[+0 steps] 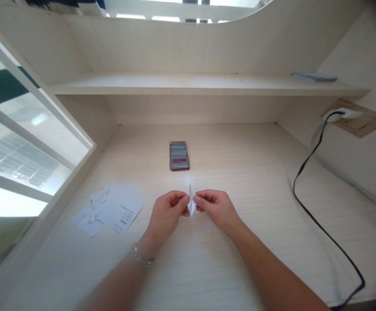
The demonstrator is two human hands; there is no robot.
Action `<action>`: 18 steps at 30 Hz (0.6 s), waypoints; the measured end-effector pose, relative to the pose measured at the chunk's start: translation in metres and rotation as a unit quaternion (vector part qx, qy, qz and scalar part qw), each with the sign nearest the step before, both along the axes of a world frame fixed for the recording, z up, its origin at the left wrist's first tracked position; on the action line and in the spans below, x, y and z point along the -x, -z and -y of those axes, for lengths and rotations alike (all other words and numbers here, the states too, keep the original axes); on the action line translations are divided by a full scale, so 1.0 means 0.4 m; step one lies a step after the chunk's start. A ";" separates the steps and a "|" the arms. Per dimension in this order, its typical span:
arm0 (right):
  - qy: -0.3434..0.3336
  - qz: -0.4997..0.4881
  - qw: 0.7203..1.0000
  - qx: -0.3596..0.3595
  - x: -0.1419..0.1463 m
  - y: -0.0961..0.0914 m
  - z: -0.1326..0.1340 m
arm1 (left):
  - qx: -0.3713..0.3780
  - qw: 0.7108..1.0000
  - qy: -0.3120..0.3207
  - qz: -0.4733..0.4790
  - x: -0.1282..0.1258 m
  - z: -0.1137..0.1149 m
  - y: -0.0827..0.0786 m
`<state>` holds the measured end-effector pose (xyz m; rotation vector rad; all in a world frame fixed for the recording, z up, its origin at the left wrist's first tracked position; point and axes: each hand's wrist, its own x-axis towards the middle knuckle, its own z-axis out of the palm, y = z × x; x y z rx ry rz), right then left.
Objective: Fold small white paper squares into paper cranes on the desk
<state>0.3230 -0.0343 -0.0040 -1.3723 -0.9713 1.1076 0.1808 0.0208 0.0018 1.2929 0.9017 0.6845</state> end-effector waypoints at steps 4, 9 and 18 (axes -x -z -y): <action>-0.002 0.004 1.000 0.001 0.002 0.001 0.000 | -0.026 1.000 -0.007 -0.010 -0.001 0.004 -0.003; 0.005 0.007 1.000 0.006 0.001 0.004 -0.002 | -0.039 0.999 -0.023 -0.023 -0.002 0.006 -0.006; -0.005 -0.006 1.000 0.007 0.000 0.010 -0.002 | 0.069 0.997 -0.013 0.042 -0.001 0.002 0.012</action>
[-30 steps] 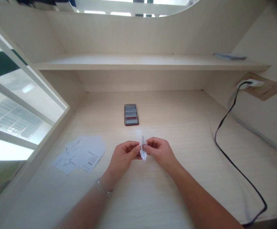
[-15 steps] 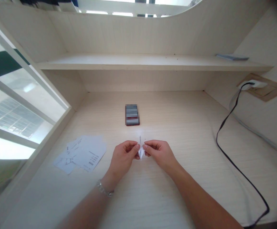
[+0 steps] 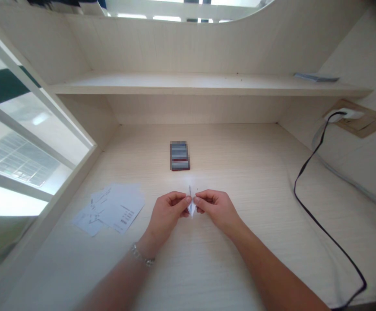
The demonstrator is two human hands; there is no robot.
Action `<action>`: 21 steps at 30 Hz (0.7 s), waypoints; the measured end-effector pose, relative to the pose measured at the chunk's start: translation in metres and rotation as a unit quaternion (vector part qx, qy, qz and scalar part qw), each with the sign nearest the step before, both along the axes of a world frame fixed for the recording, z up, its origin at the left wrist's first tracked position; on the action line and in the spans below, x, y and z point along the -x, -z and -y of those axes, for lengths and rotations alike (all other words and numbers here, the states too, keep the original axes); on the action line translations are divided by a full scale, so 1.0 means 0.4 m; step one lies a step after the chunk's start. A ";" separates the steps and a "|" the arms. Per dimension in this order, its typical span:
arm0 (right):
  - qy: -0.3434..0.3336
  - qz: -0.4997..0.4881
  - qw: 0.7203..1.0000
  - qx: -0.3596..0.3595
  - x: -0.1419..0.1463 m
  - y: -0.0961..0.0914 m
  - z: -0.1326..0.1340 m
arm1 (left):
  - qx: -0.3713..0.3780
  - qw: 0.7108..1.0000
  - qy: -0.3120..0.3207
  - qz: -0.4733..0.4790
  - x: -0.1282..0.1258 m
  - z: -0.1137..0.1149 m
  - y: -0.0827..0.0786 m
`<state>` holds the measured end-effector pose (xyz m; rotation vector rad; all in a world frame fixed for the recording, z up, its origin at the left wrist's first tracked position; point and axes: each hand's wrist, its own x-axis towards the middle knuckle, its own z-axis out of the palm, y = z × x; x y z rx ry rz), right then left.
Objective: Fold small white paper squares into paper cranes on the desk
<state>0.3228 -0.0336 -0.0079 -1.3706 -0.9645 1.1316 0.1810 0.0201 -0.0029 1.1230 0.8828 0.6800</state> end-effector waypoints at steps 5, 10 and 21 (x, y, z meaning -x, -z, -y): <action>-0.010 0.013 1.000 0.008 -0.001 0.000 0.003 | -0.003 1.000 0.024 -0.009 0.007 -0.005 0.005; -0.034 0.022 0.999 0.013 -0.005 -0.008 0.005 | -0.017 0.999 0.036 -0.029 0.009 -0.010 -0.004; -0.009 0.077 0.997 -0.011 -0.011 -0.006 0.008 | -0.030 0.993 0.087 -0.069 0.000 0.010 -0.024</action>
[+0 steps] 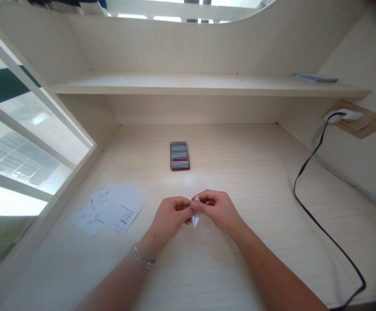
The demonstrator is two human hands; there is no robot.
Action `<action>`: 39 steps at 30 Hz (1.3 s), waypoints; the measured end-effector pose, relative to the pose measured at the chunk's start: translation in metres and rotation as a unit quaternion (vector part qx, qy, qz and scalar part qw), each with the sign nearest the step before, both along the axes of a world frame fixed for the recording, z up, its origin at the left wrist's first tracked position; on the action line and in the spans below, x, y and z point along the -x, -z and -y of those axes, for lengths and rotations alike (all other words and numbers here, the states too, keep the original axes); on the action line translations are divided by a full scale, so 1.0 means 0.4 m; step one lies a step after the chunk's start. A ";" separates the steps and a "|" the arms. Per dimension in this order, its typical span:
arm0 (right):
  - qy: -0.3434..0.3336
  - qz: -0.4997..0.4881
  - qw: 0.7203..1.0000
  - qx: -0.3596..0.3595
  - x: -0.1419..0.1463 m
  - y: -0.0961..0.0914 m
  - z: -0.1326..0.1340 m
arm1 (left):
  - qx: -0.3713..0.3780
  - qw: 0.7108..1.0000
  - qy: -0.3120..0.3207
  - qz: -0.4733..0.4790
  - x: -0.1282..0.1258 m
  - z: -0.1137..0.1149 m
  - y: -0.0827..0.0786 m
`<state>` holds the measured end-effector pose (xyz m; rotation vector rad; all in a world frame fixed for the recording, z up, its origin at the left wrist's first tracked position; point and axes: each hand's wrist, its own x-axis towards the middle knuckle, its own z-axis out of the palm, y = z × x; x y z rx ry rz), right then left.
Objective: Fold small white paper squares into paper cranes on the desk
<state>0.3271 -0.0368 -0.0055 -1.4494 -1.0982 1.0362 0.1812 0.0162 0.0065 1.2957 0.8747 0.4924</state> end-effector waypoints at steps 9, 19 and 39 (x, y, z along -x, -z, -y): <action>-0.003 -0.034 0.999 0.003 0.002 -0.014 0.003 | 0.003 1.000 0.018 -0.006 -0.004 0.008 -0.010; 0.002 -0.011 1.000 -0.015 -0.005 -0.016 0.003 | 0.006 0.999 0.036 -0.012 -0.001 0.007 -0.010; -0.043 -0.112 0.991 0.053 -0.011 -0.009 -0.002 | -0.018 0.999 -0.041 -0.003 0.002 -0.009 -0.002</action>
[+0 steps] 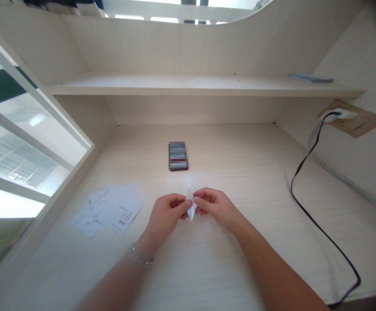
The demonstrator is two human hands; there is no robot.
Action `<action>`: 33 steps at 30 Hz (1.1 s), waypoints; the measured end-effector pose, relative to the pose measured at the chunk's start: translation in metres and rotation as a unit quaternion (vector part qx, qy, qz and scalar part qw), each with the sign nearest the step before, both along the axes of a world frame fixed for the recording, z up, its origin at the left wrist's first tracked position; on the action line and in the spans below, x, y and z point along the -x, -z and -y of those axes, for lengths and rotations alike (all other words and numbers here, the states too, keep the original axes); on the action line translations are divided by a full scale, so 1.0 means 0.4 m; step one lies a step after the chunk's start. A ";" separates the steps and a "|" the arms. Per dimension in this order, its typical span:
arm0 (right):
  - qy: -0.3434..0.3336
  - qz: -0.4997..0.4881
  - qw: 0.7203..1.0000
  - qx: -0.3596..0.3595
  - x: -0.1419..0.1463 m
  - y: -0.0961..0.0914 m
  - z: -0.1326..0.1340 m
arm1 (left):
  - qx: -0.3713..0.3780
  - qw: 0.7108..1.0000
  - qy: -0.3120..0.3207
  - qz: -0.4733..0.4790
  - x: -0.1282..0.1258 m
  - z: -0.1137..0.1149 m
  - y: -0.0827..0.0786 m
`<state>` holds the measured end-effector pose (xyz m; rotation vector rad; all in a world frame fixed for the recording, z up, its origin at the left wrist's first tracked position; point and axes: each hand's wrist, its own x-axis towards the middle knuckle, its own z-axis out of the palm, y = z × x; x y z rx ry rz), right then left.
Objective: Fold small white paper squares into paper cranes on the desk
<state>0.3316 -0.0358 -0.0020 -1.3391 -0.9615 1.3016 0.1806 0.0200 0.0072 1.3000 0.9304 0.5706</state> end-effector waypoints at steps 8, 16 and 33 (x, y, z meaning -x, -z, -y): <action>0.034 -0.040 0.998 -0.020 0.017 -0.001 -0.005 | 0.040 0.995 -0.009 0.087 -0.002 0.004 0.003; 0.044 -0.036 0.998 -0.023 0.021 0.007 -0.003 | 0.013 0.998 -0.042 0.042 -0.001 0.007 0.007; 0.107 0.000 0.992 -0.062 0.026 0.013 -0.009 | 0.052 0.994 -0.020 0.093 -0.006 0.015 0.009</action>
